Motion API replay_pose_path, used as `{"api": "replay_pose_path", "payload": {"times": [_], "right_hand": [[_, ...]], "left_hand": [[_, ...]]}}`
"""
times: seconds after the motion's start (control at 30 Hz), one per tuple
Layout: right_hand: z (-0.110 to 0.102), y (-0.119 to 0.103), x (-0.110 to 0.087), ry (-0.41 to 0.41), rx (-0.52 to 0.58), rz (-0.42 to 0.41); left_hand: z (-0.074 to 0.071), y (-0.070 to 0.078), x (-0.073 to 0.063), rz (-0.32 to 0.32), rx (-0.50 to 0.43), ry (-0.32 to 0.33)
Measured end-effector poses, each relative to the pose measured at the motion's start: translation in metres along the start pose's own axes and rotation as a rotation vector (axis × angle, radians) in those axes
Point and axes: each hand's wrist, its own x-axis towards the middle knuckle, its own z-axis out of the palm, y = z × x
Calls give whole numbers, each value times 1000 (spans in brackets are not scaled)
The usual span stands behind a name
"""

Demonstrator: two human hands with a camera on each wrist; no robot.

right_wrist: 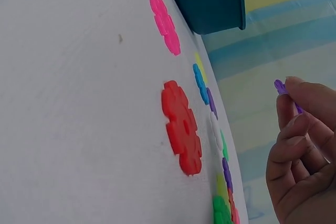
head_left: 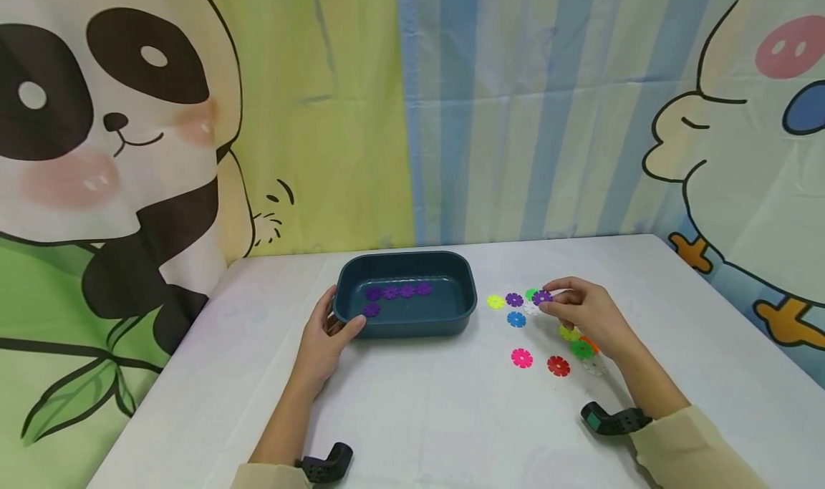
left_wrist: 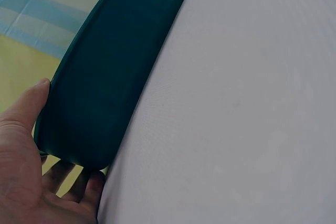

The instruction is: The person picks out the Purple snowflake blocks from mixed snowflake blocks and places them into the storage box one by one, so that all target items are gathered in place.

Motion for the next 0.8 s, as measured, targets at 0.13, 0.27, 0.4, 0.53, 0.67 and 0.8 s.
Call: {"api": "replay_pose_path", "payload": {"times": [0.13, 0.27, 0.4, 0.53, 0.67, 0.8], "right_hand": [[2, -4, 1, 16, 15, -14], [6, -8, 2, 22, 36, -36], [9, -13, 4, 24, 54, -53], [13, -17, 7, 33, 67, -56], [18, -23, 10, 41, 81, -58], [24, -29, 13, 38, 96, -70]], "left_hand": [[0, 0, 0, -4, 7, 0], [0, 0, 0, -4, 4, -1], [0, 0, 0, -1, 0, -2], [0, 0, 0, -1, 2, -3], [0, -1, 0, 2, 0, -2], [1, 0, -1, 2, -2, -2]]}}
